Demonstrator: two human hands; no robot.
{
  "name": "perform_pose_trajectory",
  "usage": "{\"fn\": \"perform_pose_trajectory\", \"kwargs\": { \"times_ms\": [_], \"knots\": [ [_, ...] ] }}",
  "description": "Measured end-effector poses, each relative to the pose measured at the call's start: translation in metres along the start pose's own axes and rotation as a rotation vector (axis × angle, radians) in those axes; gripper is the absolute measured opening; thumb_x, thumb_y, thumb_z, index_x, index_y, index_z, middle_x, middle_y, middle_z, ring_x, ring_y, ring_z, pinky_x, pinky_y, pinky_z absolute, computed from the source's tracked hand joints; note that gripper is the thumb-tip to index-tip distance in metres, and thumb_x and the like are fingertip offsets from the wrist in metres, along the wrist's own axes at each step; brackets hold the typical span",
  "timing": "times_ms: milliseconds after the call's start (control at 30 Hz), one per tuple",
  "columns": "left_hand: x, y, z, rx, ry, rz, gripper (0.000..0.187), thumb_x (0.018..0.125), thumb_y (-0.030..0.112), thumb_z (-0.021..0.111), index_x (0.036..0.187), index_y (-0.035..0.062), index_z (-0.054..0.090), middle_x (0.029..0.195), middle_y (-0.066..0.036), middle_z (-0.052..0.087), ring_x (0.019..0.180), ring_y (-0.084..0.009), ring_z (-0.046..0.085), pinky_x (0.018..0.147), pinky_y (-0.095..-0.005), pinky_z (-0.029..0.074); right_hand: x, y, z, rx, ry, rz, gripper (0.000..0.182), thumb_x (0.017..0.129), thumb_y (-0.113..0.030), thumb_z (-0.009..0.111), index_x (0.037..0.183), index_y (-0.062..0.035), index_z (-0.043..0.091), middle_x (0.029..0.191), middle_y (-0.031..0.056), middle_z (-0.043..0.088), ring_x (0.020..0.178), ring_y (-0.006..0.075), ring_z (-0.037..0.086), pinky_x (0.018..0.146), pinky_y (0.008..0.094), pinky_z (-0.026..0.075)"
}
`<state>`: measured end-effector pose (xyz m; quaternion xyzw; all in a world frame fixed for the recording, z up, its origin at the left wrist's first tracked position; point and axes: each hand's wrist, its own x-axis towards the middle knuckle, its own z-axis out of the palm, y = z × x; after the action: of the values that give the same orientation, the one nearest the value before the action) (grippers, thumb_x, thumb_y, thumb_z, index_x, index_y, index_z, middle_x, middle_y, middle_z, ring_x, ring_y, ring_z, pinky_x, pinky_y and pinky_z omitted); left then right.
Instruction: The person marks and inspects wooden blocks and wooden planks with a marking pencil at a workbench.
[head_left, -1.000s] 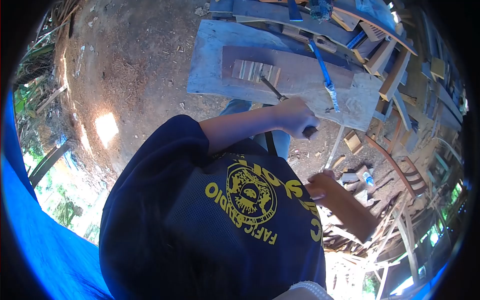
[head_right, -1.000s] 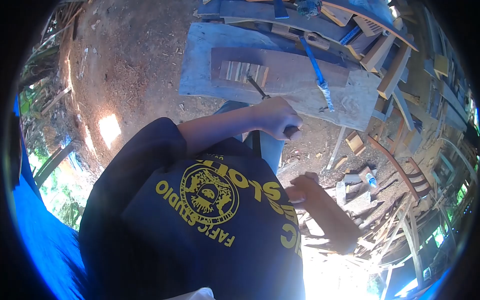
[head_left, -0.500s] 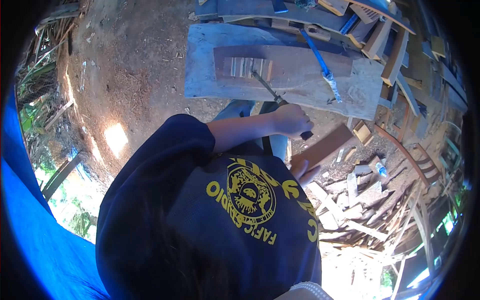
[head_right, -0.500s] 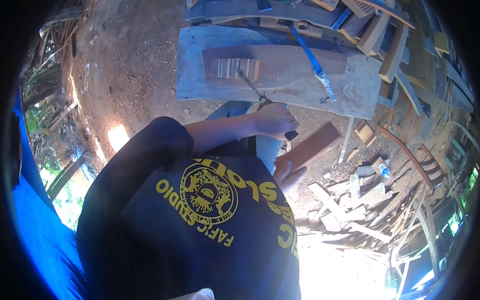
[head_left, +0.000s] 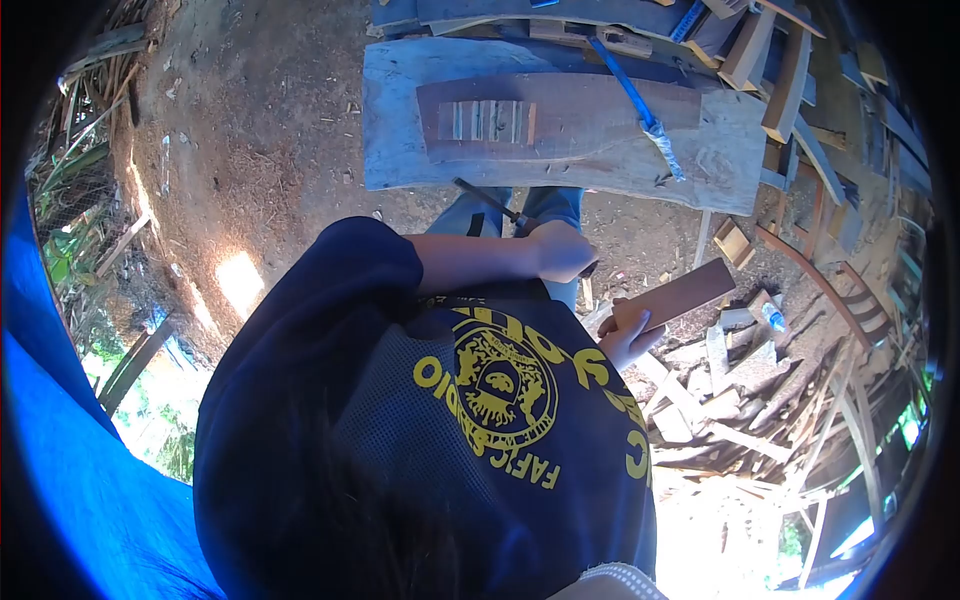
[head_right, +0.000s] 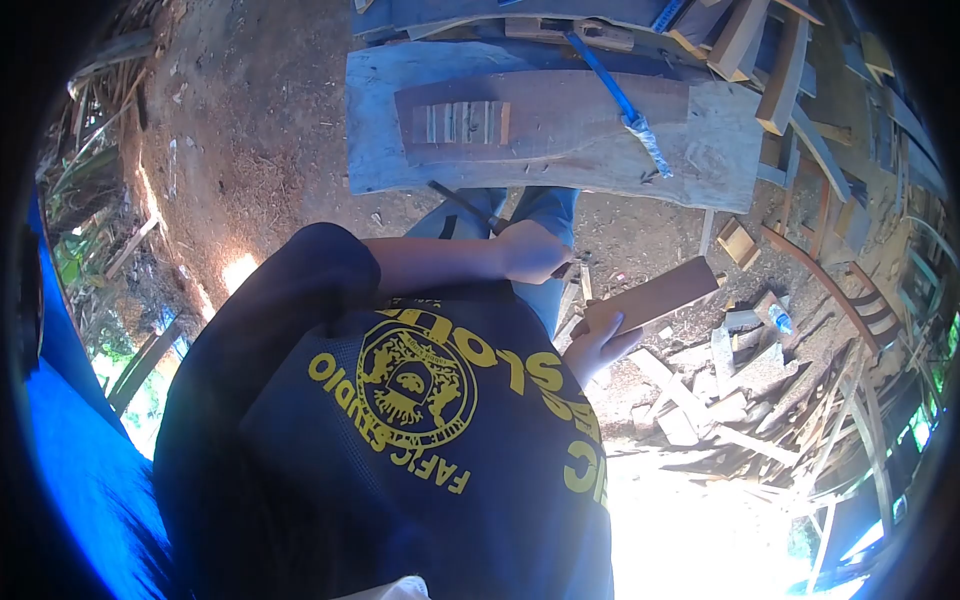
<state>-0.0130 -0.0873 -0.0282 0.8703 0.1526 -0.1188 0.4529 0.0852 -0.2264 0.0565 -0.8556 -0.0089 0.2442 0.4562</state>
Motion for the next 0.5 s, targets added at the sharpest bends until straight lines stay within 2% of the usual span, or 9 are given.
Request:
{"fn": "perform_pose_trajectory", "kwargs": {
  "times_ms": [67, 200, 267, 333, 400, 433, 500],
  "knots": [
    [-0.005, 0.000, -0.009, -0.056, 0.022, 0.000, 0.012, 0.077, 0.016, 0.061, 0.088, 0.0131, 0.065, 0.069, -0.009, 0.066, 0.064, -0.0283, 0.067, 0.055, -0.0423, 0.050, 0.002, -0.001, 0.003, -0.012, -0.027, -0.036, 0.040, 0.099, -0.030, 0.047, 0.123, 0.0001, 0.035, 0.085, 0.0172, 0.062, 0.048, 0.0087, 0.045, 0.038, 0.0201, 0.029],
    [-0.014, -0.018, -0.052, -0.181, 0.408, -0.407, 0.013, 0.084, 0.020, 0.058, 0.095, 0.0151, 0.064, 0.078, -0.008, 0.068, 0.070, -0.0284, 0.068, 0.061, -0.0434, 0.052, 0.002, -0.016, 0.004, -0.006, -0.116, -0.009, 0.036, 0.100, -0.027, 0.045, 0.121, 0.0007, 0.035, 0.083, 0.0162, 0.062, 0.047, 0.0101, 0.045, 0.037, 0.0213, 0.030],
    [-0.032, -0.043, -0.081, -0.219, 0.550, -0.565, 0.017, 0.086, 0.020, 0.058, 0.102, 0.0135, 0.059, 0.079, -0.013, 0.068, 0.079, -0.0301, 0.069, 0.065, -0.0449, 0.052, 0.004, -0.016, 0.004, 0.009, -0.153, -0.001, 0.034, 0.100, -0.025, 0.044, 0.122, 0.0004, 0.035, 0.084, 0.0158, 0.061, 0.046, 0.0108, 0.045, 0.038, 0.0219, 0.032],
    [-0.047, -0.076, -0.104, -0.111, 0.489, -0.767, 0.027, 0.085, 0.025, 0.064, 0.111, 0.0166, 0.060, 0.093, -0.012, 0.068, 0.087, -0.0295, 0.068, 0.073, -0.0436, 0.053, 0.008, -0.015, 0.004, 0.019, -0.165, 0.006, 0.034, 0.100, -0.025, 0.044, 0.122, -0.0001, 0.035, 0.084, 0.0154, 0.061, 0.045, 0.0108, 0.045, 0.038, 0.0221, 0.032],
    [-0.059, -0.109, -0.106, 0.156, 0.425, -0.808, 0.044, 0.080, 0.031, 0.072, 0.120, 0.0196, 0.058, 0.110, -0.010, 0.064, 0.097, -0.0302, 0.066, 0.081, -0.0423, 0.054, 0.009, -0.019, 0.008, 0.020, -0.184, 0.011, 0.032, 0.101, -0.025, 0.043, 0.121, -0.0018, 0.037, 0.083, 0.0142, 0.061, 0.044, 0.0107, 0.043, 0.039, 0.0225, 0.033],
    [-0.060, -0.122, -0.107, 0.154, 0.423, -0.809, 0.044, 0.080, 0.031, 0.072, 0.120, 0.0196, 0.058, 0.110, -0.010, 0.064, 0.097, -0.0302, 0.066, 0.081, -0.0423, 0.054, 0.009, -0.022, 0.009, 0.017, -0.184, 0.013, 0.032, 0.101, -0.025, 0.043, 0.121, -0.0018, 0.037, 0.083, 0.0142, 0.061, 0.044, 0.0107, 0.043, 0.039, 0.0225, 0.033],
    [-0.063, -0.137, -0.113, 0.100, 0.354, -0.718, 0.056, 0.075, 0.032, 0.077, 0.126, 0.0223, 0.056, 0.120, -0.008, 0.059, 0.104, -0.0315, 0.063, 0.087, -0.0420, 0.053, 0.011, -0.025, 0.012, 0.014, -0.233, 0.016, 0.029, 0.101, -0.026, 0.043, 0.117, -0.0027, 0.038, 0.081, 0.0139, 0.061, 0.044, 0.0105, 0.043, 0.039, 0.0221, 0.033]
  ]
}}
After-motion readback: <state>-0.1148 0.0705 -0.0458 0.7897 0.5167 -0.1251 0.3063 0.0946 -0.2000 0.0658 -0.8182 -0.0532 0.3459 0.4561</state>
